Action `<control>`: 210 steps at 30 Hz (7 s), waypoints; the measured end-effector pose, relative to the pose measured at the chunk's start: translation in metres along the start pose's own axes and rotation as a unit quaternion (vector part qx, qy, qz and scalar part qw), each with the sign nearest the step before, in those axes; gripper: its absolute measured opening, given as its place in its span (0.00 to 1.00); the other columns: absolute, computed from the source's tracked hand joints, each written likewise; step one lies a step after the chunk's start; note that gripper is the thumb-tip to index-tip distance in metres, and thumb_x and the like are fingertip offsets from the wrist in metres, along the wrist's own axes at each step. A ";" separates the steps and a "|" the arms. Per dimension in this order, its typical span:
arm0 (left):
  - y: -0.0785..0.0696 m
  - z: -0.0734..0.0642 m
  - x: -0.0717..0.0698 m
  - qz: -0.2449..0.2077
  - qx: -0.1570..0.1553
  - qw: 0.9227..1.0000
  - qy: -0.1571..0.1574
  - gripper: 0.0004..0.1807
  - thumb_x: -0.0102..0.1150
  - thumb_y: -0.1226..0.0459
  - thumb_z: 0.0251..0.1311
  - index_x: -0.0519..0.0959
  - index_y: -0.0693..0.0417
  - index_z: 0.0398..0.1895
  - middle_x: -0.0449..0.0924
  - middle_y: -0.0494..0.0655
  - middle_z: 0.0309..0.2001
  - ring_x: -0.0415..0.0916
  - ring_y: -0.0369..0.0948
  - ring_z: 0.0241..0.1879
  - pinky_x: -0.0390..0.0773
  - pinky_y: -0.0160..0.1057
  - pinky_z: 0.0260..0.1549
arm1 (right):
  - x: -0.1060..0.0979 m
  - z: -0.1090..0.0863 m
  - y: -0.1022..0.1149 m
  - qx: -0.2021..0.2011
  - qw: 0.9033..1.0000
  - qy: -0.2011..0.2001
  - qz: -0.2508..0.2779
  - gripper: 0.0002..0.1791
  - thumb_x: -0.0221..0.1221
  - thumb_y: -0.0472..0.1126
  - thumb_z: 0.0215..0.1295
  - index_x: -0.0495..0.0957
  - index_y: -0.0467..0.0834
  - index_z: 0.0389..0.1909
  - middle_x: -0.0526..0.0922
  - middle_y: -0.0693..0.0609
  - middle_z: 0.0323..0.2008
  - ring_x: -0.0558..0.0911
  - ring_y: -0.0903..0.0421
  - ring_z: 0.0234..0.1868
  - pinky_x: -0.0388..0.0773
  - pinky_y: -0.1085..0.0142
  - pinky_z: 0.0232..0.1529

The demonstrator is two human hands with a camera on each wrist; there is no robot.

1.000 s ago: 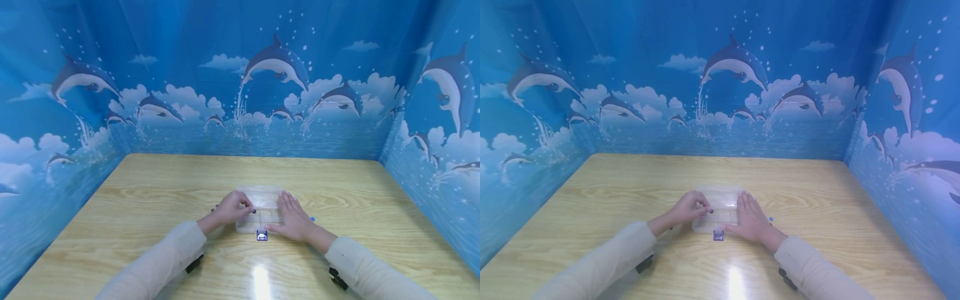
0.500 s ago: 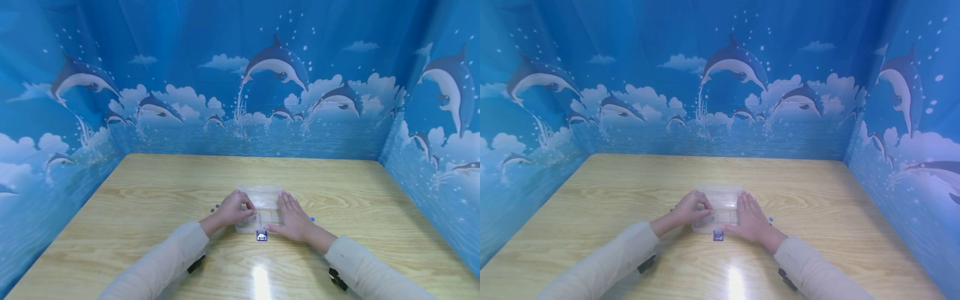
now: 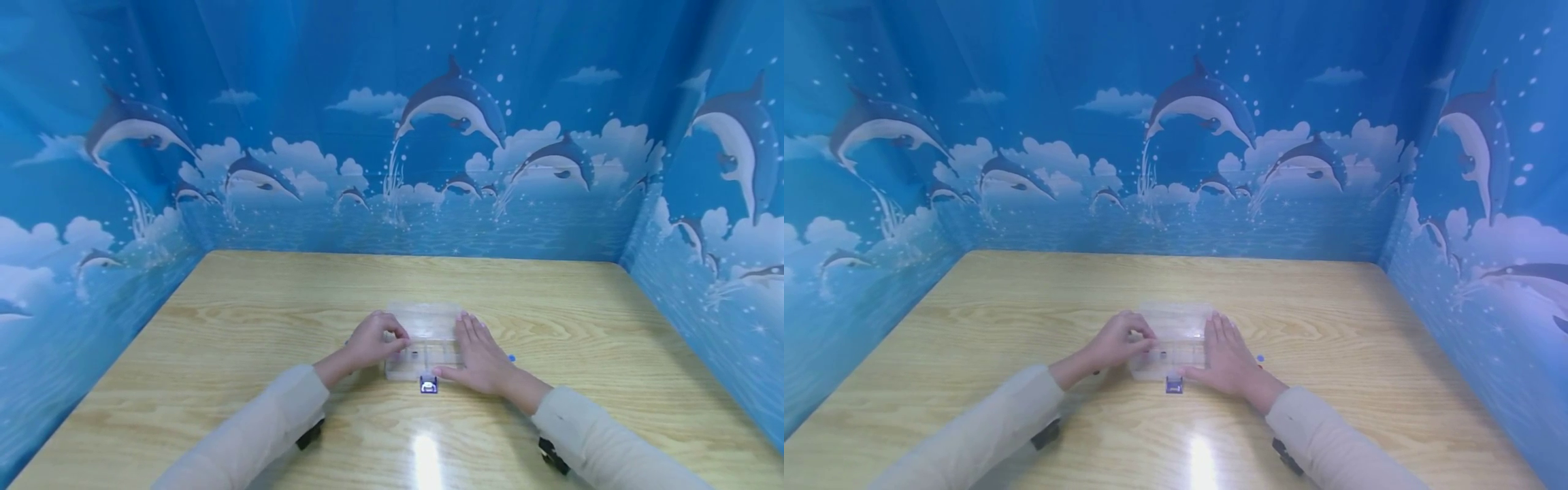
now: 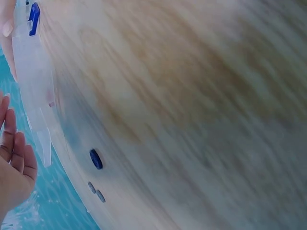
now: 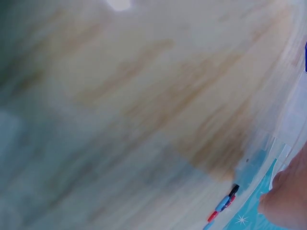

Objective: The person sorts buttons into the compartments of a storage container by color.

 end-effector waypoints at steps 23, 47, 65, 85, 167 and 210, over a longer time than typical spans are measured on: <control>0.016 -0.020 -0.018 -0.049 -0.042 0.998 -0.025 0.03 0.63 0.64 0.54 0.83 0.54 0.28 0.81 0.44 0.29 0.72 0.36 0.34 0.72 0.28 0.31 | -0.002 -0.001 0.002 0.002 1.000 0.011 -0.001 0.58 0.49 0.71 0.57 0.41 0.29 0.69 0.38 0.33 0.71 0.41 0.37 0.73 0.41 0.48 0.72; 0.039 -0.043 -0.029 -0.064 -0.036 0.997 -0.019 0.04 0.62 0.67 0.54 0.83 0.61 0.30 0.82 0.50 0.30 0.73 0.34 0.30 0.74 0.27 0.30 | -0.002 -0.001 0.001 0.000 1.000 0.010 -0.006 0.58 0.47 0.71 0.58 0.41 0.28 0.69 0.38 0.32 0.71 0.41 0.36 0.72 0.41 0.48 0.72; 0.048 -0.058 -0.034 -0.043 -0.038 0.998 0.001 0.04 0.63 0.67 0.52 0.82 0.59 0.29 0.80 0.46 0.28 0.70 0.31 0.29 0.73 0.27 0.30 | -0.002 -0.002 0.002 -0.002 1.000 0.000 -0.013 0.57 0.48 0.70 0.58 0.42 0.27 0.69 0.41 0.31 0.71 0.42 0.36 0.72 0.42 0.47 0.72; 0.055 -0.067 -0.041 -0.049 -0.033 0.997 0.053 0.05 0.66 0.68 0.49 0.82 0.60 0.29 0.80 0.47 0.28 0.68 0.27 0.28 0.73 0.26 0.30 | -0.002 -0.001 0.003 -0.001 1.000 0.004 -0.012 0.57 0.49 0.70 0.58 0.42 0.28 0.69 0.40 0.32 0.71 0.41 0.37 0.73 0.41 0.48 0.72; 0.038 -0.046 -0.038 -0.048 -0.044 0.998 -0.007 0.04 0.60 0.68 0.55 0.81 0.60 0.26 0.81 0.48 0.28 0.69 0.31 0.27 0.71 0.26 0.25 | -0.001 0.000 0.002 -0.004 1.000 -0.003 -0.005 0.57 0.50 0.69 0.57 0.43 0.28 0.69 0.40 0.32 0.71 0.41 0.37 0.73 0.42 0.47 0.72; 0.002 -0.007 -0.013 -0.039 -0.007 0.999 -0.008 0.04 0.60 0.69 0.55 0.83 0.60 0.26 0.81 0.49 0.28 0.74 0.37 0.31 0.75 0.32 0.35 | 0.002 0.001 -0.001 -0.006 1.000 -0.016 -0.015 0.58 0.50 0.71 0.56 0.44 0.27 0.69 0.42 0.31 0.71 0.43 0.36 0.72 0.43 0.47 0.72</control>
Point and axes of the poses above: each hand's wrist, its own z-axis towards the middle knuckle, its own x-axis out of the palm, y = z × x, the point moved 2 cm from there along z, towards the middle knuckle
